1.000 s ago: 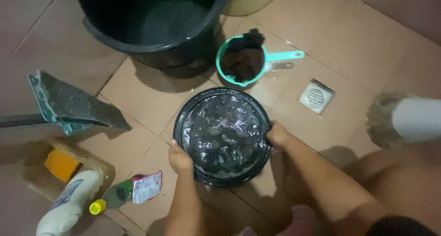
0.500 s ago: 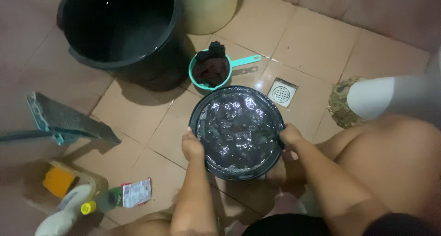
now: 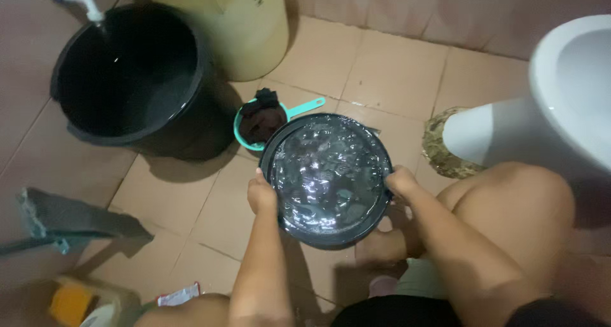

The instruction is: The person washes clothes by hand in a black basin, using a green scoop to pour water from a larger bucket. They scrub the garments, rinse them, and add detergent powder from a packet before continuing to wash.

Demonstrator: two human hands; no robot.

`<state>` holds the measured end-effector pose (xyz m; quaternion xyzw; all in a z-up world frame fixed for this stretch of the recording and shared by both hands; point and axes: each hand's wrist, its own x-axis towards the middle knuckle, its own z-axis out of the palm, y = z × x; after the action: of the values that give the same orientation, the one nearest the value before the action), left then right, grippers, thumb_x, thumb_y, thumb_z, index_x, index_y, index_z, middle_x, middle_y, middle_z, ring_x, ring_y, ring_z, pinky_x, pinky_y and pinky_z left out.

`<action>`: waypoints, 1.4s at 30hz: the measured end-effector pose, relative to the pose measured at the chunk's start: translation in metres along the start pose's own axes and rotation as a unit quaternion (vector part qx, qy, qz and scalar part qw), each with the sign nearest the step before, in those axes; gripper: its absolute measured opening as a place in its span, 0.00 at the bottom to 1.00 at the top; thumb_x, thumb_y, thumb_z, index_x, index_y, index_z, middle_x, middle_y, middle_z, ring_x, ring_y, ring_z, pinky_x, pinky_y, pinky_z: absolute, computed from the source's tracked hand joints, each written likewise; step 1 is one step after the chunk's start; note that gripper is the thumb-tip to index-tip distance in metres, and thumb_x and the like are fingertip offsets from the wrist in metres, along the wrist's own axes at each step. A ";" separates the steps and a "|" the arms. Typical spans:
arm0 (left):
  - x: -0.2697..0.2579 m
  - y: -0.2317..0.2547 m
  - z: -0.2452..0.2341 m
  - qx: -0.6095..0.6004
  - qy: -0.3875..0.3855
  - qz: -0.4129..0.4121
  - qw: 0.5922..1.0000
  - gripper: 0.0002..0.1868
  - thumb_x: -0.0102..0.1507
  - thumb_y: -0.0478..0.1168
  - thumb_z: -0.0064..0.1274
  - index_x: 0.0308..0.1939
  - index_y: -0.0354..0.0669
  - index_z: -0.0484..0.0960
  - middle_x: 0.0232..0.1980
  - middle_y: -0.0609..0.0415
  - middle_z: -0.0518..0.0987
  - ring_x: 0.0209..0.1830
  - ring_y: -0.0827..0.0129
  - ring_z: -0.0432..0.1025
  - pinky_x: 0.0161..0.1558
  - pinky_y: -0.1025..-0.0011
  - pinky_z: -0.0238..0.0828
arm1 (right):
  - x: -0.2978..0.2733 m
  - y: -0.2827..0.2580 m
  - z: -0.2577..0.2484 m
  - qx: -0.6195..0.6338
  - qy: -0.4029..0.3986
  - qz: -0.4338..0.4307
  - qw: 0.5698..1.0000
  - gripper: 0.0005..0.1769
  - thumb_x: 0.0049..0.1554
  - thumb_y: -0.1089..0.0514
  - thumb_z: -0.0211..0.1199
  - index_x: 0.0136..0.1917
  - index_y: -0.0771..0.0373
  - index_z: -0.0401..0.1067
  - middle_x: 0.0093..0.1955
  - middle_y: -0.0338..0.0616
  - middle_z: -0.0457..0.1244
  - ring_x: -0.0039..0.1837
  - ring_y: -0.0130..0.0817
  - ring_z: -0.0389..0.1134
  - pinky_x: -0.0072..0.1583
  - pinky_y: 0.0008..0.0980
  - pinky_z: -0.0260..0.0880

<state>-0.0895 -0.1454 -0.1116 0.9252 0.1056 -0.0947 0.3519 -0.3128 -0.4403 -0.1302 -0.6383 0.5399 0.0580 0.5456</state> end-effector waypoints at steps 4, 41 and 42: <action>0.004 0.011 0.008 -0.007 -0.010 -0.017 1.000 0.33 0.71 0.62 0.33 0.46 0.36 0.82 0.50 0.34 0.81 0.52 0.37 0.74 0.55 0.47 0.69 | 0.040 0.024 -0.001 -0.006 -0.014 0.001 1.000 0.15 0.54 0.67 0.54 0.54 0.71 0.71 0.33 0.60 0.66 0.28 0.51 0.67 0.29 0.51 0.65; 0.042 0.002 0.041 0.067 -0.034 -0.014 0.997 0.34 0.72 0.62 0.34 0.51 0.32 0.80 0.53 0.30 0.79 0.56 0.35 0.73 0.57 0.46 0.68 | 0.049 0.032 0.028 0.053 -0.029 0.107 0.992 0.14 0.55 0.71 0.50 0.53 0.76 0.72 0.41 0.64 0.67 0.34 0.56 0.70 0.28 0.51 0.64; 0.043 0.003 0.040 0.069 -0.035 -0.014 0.997 0.34 0.72 0.61 0.34 0.51 0.32 0.80 0.53 0.29 0.79 0.56 0.34 0.73 0.57 0.46 0.68 | 0.048 0.032 0.030 0.063 -0.025 0.104 0.992 0.15 0.56 0.70 0.49 0.53 0.75 0.72 0.41 0.64 0.67 0.34 0.56 0.70 0.28 0.51 0.63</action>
<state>-0.0519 -0.1688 -0.1503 0.9419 0.0996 -0.1391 0.2891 -0.3017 -0.4417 -0.1944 -0.5414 0.5921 0.0958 0.5891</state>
